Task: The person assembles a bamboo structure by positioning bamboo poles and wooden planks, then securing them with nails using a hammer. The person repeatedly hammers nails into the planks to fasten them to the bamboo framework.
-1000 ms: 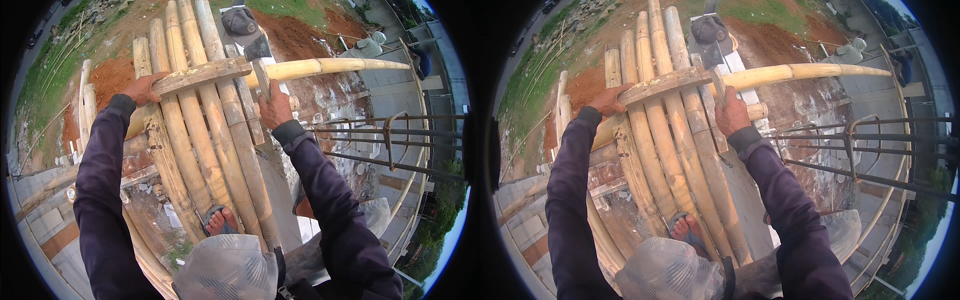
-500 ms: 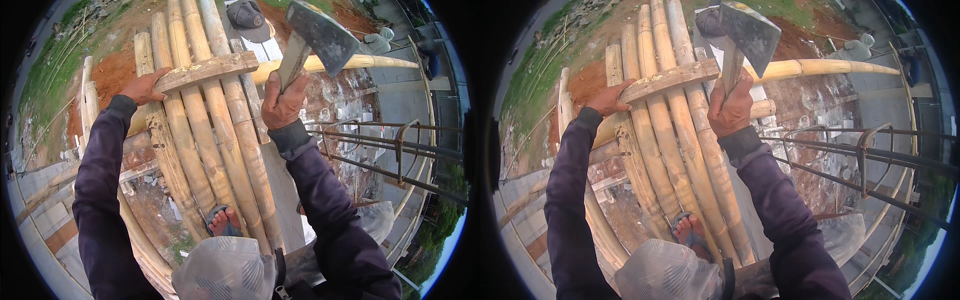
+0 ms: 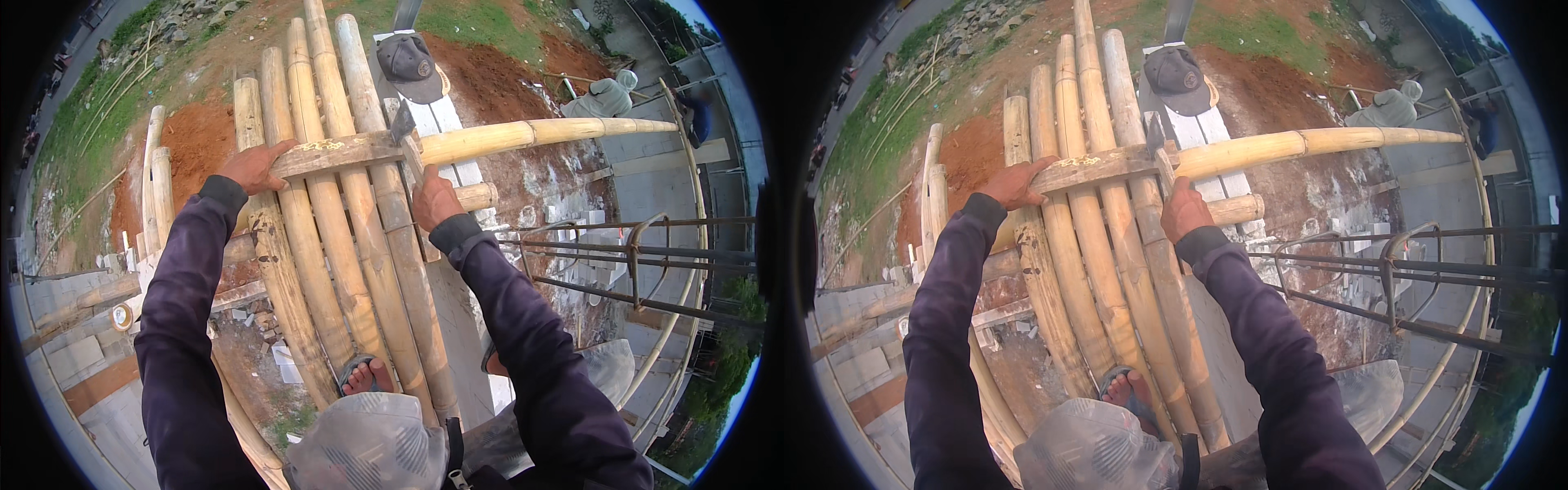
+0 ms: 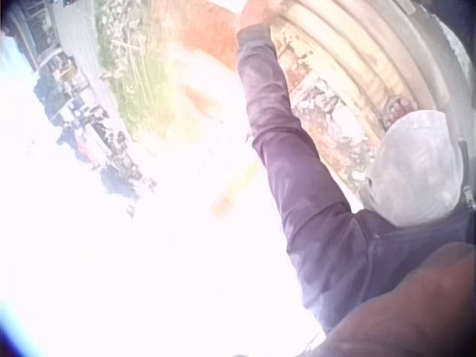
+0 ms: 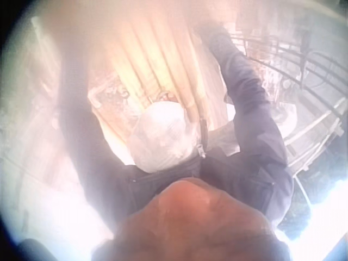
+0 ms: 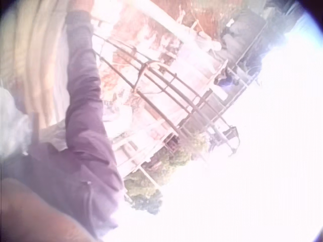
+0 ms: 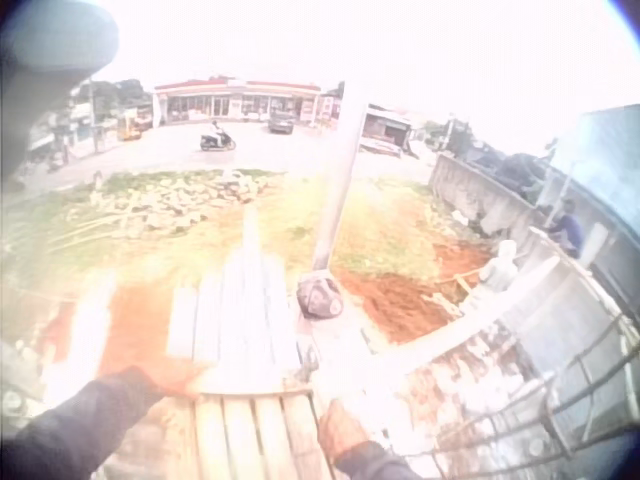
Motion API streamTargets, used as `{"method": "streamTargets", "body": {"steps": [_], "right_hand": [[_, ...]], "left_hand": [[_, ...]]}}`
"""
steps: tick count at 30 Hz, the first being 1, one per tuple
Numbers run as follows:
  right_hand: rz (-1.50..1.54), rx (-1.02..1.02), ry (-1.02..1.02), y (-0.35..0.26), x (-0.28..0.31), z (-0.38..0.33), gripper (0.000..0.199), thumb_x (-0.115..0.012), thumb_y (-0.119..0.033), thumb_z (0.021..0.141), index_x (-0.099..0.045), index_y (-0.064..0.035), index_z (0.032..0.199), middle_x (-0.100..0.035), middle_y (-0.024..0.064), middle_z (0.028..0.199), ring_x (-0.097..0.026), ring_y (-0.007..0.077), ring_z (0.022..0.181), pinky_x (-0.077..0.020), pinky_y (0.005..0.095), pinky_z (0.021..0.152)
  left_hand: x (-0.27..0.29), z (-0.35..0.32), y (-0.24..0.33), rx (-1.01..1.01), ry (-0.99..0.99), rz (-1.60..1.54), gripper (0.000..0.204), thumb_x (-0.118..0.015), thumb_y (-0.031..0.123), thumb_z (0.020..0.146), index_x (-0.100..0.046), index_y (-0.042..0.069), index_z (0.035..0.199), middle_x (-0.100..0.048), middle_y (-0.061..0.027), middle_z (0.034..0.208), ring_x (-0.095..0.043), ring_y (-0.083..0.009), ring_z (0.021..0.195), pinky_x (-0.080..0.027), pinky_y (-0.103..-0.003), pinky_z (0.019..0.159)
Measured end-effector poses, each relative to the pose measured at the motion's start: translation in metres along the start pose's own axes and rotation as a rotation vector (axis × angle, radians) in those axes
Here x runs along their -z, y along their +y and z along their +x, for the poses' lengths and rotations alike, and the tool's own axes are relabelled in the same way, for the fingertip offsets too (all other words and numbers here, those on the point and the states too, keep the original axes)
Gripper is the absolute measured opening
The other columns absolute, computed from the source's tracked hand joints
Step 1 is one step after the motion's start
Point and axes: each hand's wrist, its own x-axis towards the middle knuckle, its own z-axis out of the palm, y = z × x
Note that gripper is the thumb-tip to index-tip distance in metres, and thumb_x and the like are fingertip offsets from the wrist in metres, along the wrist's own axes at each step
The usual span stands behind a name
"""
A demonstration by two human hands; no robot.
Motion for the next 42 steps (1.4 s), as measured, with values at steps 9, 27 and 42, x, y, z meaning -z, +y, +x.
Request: {"method": "streamTargets", "body": {"steps": [9, 27, 42], "right_hand": [[0.107, -0.076, 0.065, 0.012, -0.016, -0.018, 0.024, -0.054, -0.009, 0.094, -0.04, 0.0047, 0.108, -0.061, 0.0396, 0.086, -0.059, 0.0568, 0.086, -0.0464, 0.0589, 0.076], [0.479, 0.394, 0.36, -0.094, 0.0, -0.017, 0.024, -0.057, -0.001, 0.093, -0.041, 0.005, 0.11, -0.061, 0.0332, 0.084, -0.061, 0.0543, 0.081, -0.0496, 0.0524, 0.07], [0.151, 0.189, -0.031, -0.092, -0.035, -0.005, 0.026, -0.056, -0.007, 0.093, -0.039, 0.0059, 0.109, -0.063, 0.0347, 0.084, -0.063, 0.0529, 0.081, -0.0494, 0.0561, 0.069]], "left_hand": [[-0.015, -0.003, -0.004, 0.008, 0.108, 0.063, 0.079, -0.075, 0.038, 0.081, -0.038, 0.024, 0.149, -0.059, -0.0191, 0.113, -0.061, -0.0392, 0.106, -0.05, -0.049, 0.093], [-0.036, -0.015, -0.003, 0.018, 0.361, 0.031, 0.073, -0.075, 0.048, 0.079, -0.052, 0.005, 0.133, -0.055, -0.0169, 0.134, -0.054, -0.037, 0.122, -0.045, -0.046, 0.101], [-0.052, -0.015, -0.009, 0.042, 0.451, 0.08, 0.097, -0.074, 0.057, 0.079, -0.036, -0.001, 0.146, -0.038, -0.0206, 0.152, -0.035, -0.0374, 0.142, -0.032, -0.047, 0.117]]}}
